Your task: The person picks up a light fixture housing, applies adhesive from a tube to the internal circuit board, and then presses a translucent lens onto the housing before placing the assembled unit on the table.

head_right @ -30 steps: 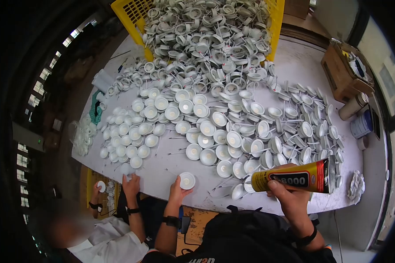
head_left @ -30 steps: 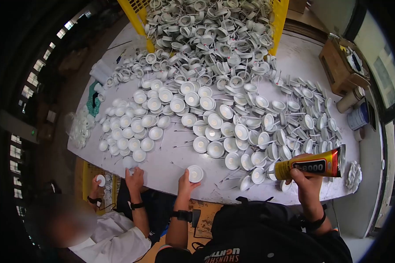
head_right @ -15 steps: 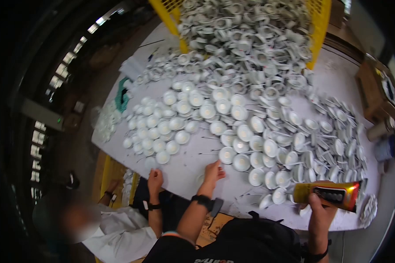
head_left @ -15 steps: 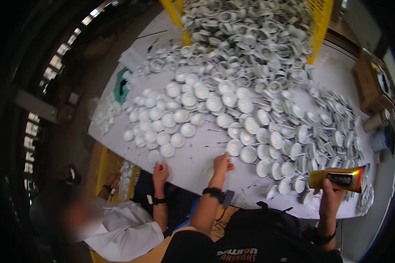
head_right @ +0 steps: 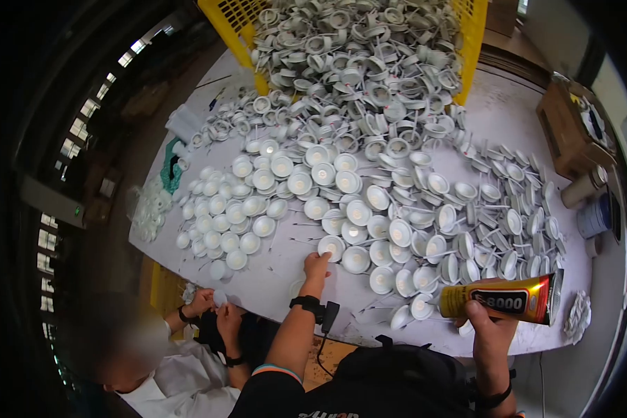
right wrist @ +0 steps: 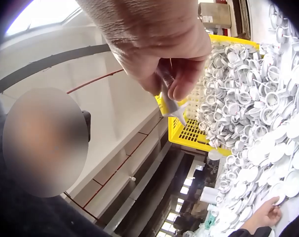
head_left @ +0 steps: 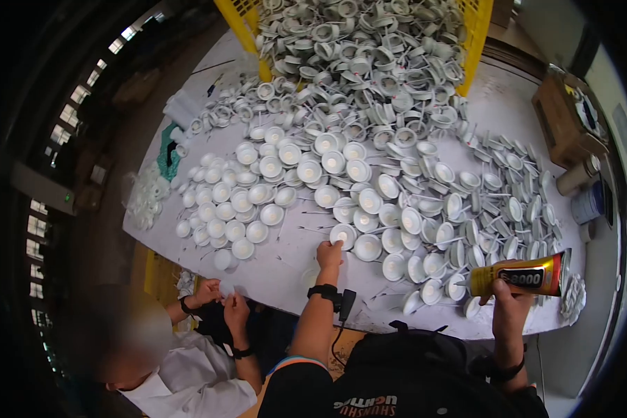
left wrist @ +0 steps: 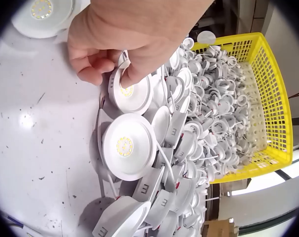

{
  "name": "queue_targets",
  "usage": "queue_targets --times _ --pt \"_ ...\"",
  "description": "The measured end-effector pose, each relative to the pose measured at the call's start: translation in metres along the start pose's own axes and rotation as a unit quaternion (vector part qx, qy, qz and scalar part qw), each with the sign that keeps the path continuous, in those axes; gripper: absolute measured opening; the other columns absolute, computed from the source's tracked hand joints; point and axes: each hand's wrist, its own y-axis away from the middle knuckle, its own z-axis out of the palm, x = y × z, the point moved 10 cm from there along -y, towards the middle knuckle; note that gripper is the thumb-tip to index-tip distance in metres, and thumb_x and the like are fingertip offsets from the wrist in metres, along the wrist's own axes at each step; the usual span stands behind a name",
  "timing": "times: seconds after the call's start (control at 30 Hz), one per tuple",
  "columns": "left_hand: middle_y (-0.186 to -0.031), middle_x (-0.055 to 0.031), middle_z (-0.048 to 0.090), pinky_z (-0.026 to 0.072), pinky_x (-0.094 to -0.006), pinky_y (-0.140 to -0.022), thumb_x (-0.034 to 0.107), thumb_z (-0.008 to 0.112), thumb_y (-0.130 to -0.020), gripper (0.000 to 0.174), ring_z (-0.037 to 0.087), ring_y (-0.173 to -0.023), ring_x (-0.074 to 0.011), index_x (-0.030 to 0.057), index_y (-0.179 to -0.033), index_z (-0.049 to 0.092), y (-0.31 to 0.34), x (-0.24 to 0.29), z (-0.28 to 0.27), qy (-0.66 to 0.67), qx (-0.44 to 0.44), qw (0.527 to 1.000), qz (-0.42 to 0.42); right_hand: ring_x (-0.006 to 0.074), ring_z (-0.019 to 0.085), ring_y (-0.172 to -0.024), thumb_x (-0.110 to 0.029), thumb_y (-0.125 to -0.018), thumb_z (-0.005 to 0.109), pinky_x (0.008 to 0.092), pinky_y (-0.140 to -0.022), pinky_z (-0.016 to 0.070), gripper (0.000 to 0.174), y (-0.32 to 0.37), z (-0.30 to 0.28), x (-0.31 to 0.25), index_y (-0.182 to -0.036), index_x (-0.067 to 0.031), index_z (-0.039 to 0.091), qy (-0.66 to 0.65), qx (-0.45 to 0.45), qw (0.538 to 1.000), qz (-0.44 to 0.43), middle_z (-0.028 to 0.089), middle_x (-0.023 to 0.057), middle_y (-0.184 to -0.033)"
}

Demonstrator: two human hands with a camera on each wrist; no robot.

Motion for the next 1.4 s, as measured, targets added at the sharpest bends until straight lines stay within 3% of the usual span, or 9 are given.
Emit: queue_targets --times 0.2,0.27,0.33,0.57,0.67,0.7,0.87,0.9,1.4 --pt "-0.074 -0.0078 0.052 0.0453 -0.0293 -0.049 0.023 0.051 -0.067 0.029 0.054 -0.065 -0.0174 0.0006 -0.086 0.049 -0.001 -0.008 -0.015 0.103 -0.012 0.992 -0.079 0.0142 0.049 -0.055 -0.017 -0.068 0.059 0.0229 -0.038 0.0417 0.031 0.004 -0.014 -0.008 -0.087 0.0017 0.044 0.001 -0.036 0.999 0.000 0.046 0.0083 -0.078" --pt "-0.079 -0.0088 0.052 0.0463 -0.0286 -0.055 0.021 0.050 -0.069 0.030 0.055 -0.070 -0.0191 0.0013 -0.092 0.047 0.041 0.026 -0.007 0.328 -0.109 0.934 -0.093 0.0142 0.049 -0.055 -0.018 -0.068 0.060 0.0231 -0.038 0.0419 0.031 0.005 -0.019 -0.017 -0.087 0.0016 0.044 -0.019 -0.038 0.999 -0.013 0.046 0.0084 -0.080" --pt "-0.085 -0.0120 0.053 0.0465 -0.0279 -0.059 0.019 0.048 -0.071 0.031 0.056 -0.071 -0.0212 0.0009 -0.096 0.044 0.087 0.060 -0.003 0.405 -0.201 0.889 -0.071 0.0143 0.049 -0.056 -0.020 -0.068 0.060 0.0232 -0.038 0.0422 0.032 0.008 -0.028 -0.022 -0.086 0.0013 0.044 -0.018 -0.030 0.999 -0.013 0.045 0.0082 -0.079" --pt "-0.096 -0.0218 0.049 0.0457 -0.0302 -0.057 0.022 0.043 -0.074 0.046 0.055 -0.072 -0.0242 0.0007 -0.113 0.034 0.273 0.120 0.033 0.362 -0.521 0.769 -0.081 0.0161 0.053 -0.058 -0.011 -0.066 0.062 0.0249 -0.045 0.0453 0.032 0.009 -0.028 -0.033 -0.089 0.0019 0.044 -0.097 -0.094 0.991 -0.007 0.047 0.0103 -0.080" --pt "-0.103 -0.0241 0.045 0.0453 -0.0325 -0.058 0.029 0.039 -0.075 0.055 0.053 -0.077 -0.0266 0.0011 -0.120 0.025 0.303 0.136 0.043 0.372 -0.523 0.766 -0.034 0.0155 0.051 -0.064 -0.011 -0.068 0.061 0.0236 -0.052 0.0447 0.025 0.010 -0.020 -0.048 -0.086 0.0010 0.048 -0.030 -0.143 0.987 -0.064 0.048 0.0106 -0.084" --pt "-0.108 -0.0200 0.042 0.0441 -0.0366 -0.066 0.033 0.037 -0.080 0.056 0.050 -0.089 -0.0275 -0.0014 -0.121 0.021 0.314 0.143 0.046 0.406 -0.560 0.721 -0.045 0.0155 0.051 -0.064 -0.011 -0.068 0.061 0.0236 -0.052 0.0447 0.025 0.010 -0.020 -0.050 -0.086 0.0010 0.048 -0.024 -0.140 0.988 -0.063 0.048 0.0106 -0.084" --pt "-0.117 -0.0151 0.035 0.0397 -0.0392 -0.075 0.043 0.034 -0.081 0.063 0.042 -0.100 -0.0260 0.0003 -0.124 0.016 0.348 0.157 0.057 0.462 -0.606 0.638 -0.109 0.0171 0.046 -0.081 -0.010 -0.067 0.061 0.0285 -0.071 0.0370 0.018 0.015 -0.002 -0.068 -0.081 -0.0024 0.054 0.085 -0.194 0.968 -0.136 0.052 0.0077 -0.084" --pt "-0.119 -0.0134 0.033 0.0380 -0.0398 -0.078 0.043 0.034 -0.081 0.064 0.040 -0.103 -0.0252 0.0009 -0.125 0.014 0.356 0.159 0.059 0.457 -0.630 0.618 -0.115 0.0164 0.048 -0.073 -0.022 -0.066 0.064 0.0276 -0.067 0.0379 0.029 0.014 -0.002 -0.069 -0.083 -0.0029 0.049 0.104 -0.173 0.969 -0.145 0.053 0.0084 -0.078" --pt "-0.122 -0.0093 0.027 0.0302 -0.0343 -0.091 0.035 0.040 -0.081 0.058 0.033 -0.112 -0.0193 0.0065 -0.124 0.013 0.368 0.146 0.062 0.441 -0.660 0.593 -0.133 0.0173 0.050 -0.072 -0.017 -0.066 0.063 0.0280 -0.065 0.0396 0.024 0.025 0.014 -0.082 -0.081 -0.0043 0.050 0.230 -0.185 0.921 -0.254 0.054 0.0074 -0.078"
